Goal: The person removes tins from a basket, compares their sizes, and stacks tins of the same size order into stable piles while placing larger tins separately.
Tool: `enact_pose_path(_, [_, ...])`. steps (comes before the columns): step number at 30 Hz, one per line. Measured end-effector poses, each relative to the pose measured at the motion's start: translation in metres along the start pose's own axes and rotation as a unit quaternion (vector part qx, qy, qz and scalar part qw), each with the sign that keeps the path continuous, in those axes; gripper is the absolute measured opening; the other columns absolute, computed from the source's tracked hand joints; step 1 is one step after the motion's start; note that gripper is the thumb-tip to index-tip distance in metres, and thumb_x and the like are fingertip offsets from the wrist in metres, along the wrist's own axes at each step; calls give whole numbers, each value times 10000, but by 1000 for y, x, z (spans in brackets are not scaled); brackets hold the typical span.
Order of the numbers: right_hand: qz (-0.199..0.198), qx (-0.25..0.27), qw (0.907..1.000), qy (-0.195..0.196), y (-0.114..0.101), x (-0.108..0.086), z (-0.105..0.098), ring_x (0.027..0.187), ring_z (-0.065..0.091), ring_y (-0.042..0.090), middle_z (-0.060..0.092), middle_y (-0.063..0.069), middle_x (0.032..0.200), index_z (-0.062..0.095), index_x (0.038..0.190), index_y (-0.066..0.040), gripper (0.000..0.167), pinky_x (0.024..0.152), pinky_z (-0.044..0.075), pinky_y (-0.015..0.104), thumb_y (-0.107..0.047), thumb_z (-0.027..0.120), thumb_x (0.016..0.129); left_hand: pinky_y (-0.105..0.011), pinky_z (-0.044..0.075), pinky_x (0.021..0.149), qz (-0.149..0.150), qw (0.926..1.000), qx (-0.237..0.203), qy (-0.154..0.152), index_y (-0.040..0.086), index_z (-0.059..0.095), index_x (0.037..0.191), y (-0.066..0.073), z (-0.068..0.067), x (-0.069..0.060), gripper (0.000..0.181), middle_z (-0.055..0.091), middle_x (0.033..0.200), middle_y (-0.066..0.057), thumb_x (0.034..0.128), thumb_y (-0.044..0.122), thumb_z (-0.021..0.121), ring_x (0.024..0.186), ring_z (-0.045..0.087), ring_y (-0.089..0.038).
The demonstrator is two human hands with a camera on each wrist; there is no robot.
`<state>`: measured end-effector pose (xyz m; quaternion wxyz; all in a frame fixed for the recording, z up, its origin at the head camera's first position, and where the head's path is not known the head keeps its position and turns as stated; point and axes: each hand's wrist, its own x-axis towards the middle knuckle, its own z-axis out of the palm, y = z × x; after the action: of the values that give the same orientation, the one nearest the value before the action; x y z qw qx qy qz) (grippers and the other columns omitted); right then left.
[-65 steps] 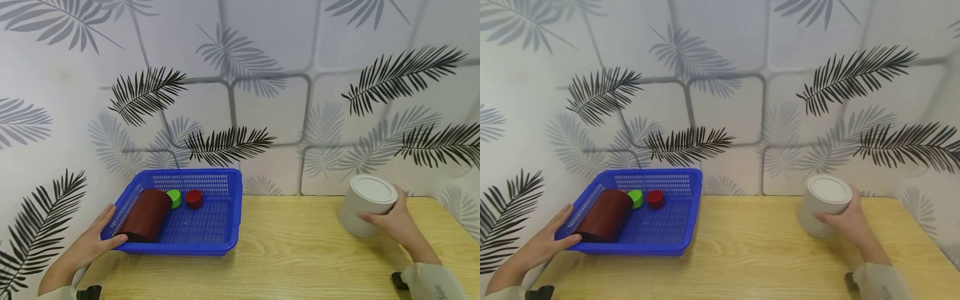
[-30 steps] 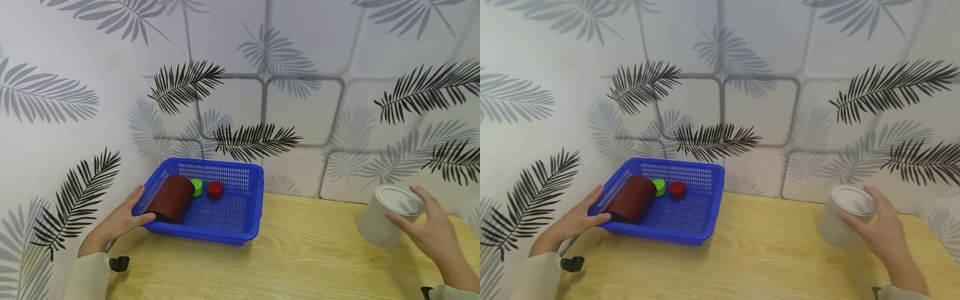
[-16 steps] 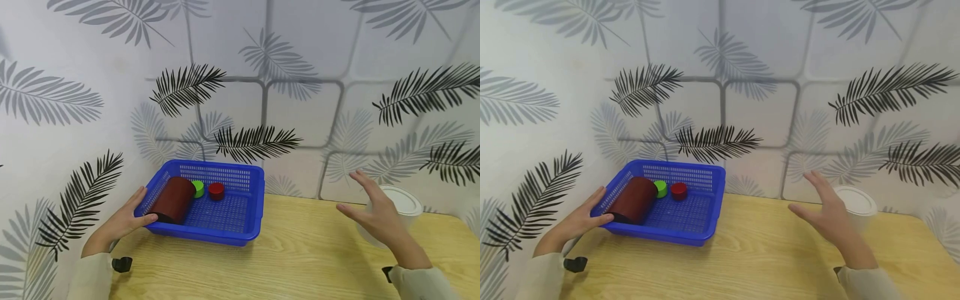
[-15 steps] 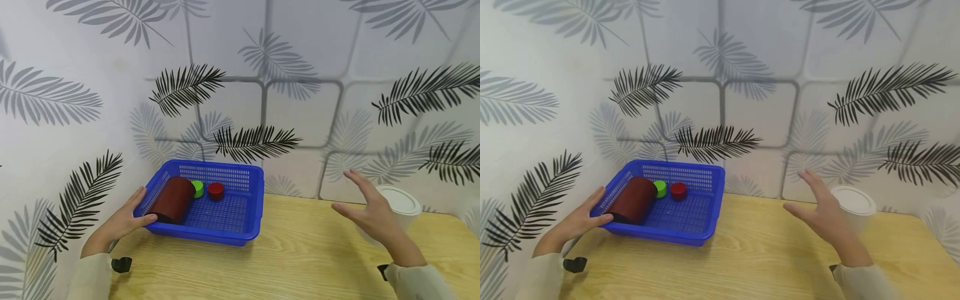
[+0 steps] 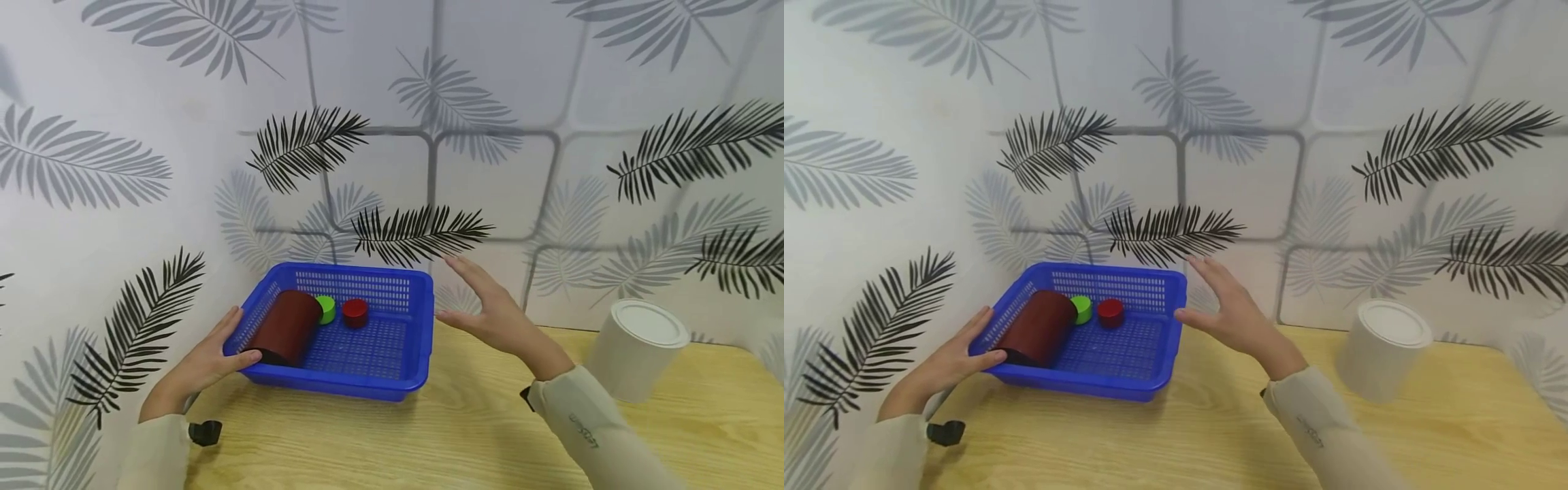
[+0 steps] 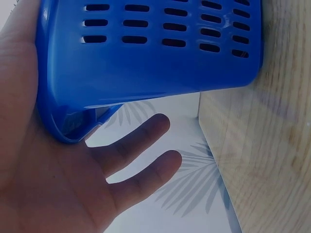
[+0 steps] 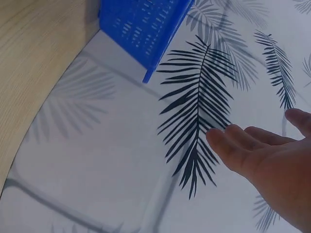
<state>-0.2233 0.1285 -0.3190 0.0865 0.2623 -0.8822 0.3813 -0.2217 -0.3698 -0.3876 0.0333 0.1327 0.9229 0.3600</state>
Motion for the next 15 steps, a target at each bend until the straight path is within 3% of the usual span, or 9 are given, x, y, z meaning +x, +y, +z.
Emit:
enact_pose_path(8, [7, 55, 9983, -572, -19, 50, 42, 1500, 217, 340, 292, 88, 1633, 295, 1612, -196, 821, 1154, 219, 610, -445, 704, 945, -757, 107, 1084, -21, 10000, -6, 52, 37, 39, 1621, 2, 1, 0, 1060, -39, 1671, -208, 905, 416, 723, 1485, 11, -513])
enact_pose_path(11, [148, 84, 9967, -800, -27, 70, 57, 1458, 323, 340, 318, 76, 1621, 294, 1611, -207, 803, 1127, 308, 577, -444, 692, 956, -762, 110, 1079, -70, 9999, 47, 62, 44, 38, 1622, 1, 0, -1, 1060, -39, 1673, -201, 906, 425, 720, 1484, 16, -516])
enact_pose_path(15, [402, 568, 9932, -930, -38, 93, 72, 1395, 432, 325, 361, 89, 1597, 296, 1608, -233, 770, 1039, 439, 533, -409, 687, 968, -774, 112, 1068, -105, 9999, 86, 47, 49, 33, 1624, 1, 0, -2, 1060, -44, 1673, -199, 909, 433, 715, 1481, 12, -523])
